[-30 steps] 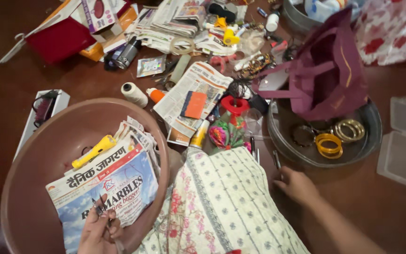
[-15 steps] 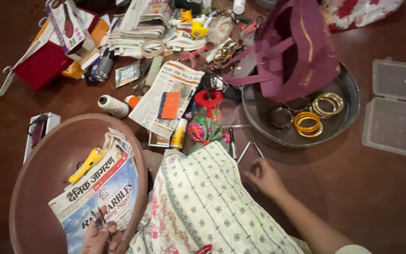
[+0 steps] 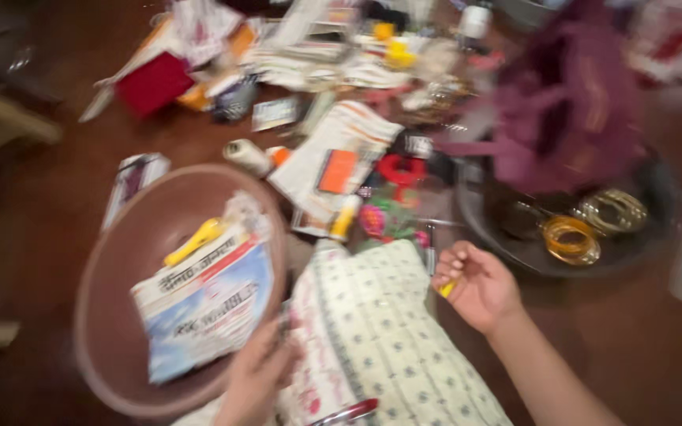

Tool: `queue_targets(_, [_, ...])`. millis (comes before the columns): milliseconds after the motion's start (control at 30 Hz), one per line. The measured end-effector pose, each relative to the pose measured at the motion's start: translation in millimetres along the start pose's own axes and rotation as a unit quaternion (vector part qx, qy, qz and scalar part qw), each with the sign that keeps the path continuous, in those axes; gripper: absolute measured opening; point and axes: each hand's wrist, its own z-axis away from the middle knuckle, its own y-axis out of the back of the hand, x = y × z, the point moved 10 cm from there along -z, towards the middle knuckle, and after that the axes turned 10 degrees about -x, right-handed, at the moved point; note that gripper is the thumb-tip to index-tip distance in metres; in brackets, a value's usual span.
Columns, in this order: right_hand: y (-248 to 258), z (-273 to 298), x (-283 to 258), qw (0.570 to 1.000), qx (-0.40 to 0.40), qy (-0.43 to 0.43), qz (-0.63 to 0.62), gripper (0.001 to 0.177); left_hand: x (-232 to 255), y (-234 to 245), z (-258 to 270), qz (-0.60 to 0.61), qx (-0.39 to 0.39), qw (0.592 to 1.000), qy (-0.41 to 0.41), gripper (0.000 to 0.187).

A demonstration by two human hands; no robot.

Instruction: The person sits on the floor and repeatedly disassembles and reassembles several pens, removing caps and inner components, then putting them back together. The person handles multiple pens one at a time over a basin containing newspapers.

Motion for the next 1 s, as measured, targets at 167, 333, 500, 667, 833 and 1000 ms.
queue_targets(167, [-57.4,-47.6,51.2,0.991,-0.034,-0.039,0.123,0.034,56.3,-84.9,20.1,0.133,-0.095,0.985,-0.048,0.036])
queue_targets(333, [-92.3,-48.1,80.4,0.711,-0.124,0.035,0.692,0.032,77.8,-79.7,35.7,0.262,-0.134,0.949,-0.115,0.033])
queue_targets(500, [-115.7,-27.9,119.4,0.55,-0.196,0.033,0.811,0.03,66.7,-60.0,34.5,0.314,-0.132,0.934,-0.104,0.023])
queue_targets(667, [-111.8,-35.4,134.3,0.558,-0.224,-0.051,0.798,0.03,66.3,-43.3,37.3,0.313,-0.122,0.932,-0.135,0.023])
queue_targets(833, [-109.0,-35.9,134.8,0.553,-0.198,-0.08,0.805,0.026,54.3,-30.5,35.6,0.285,-0.091,0.946,-0.128,0.028])
queue_targets(1000, [-102.2,-40.8,131.0,0.577,-0.211,-0.081,0.785,0.021,43.8,-31.2,31.3,0.27,-0.086,0.952,-0.118,0.028])
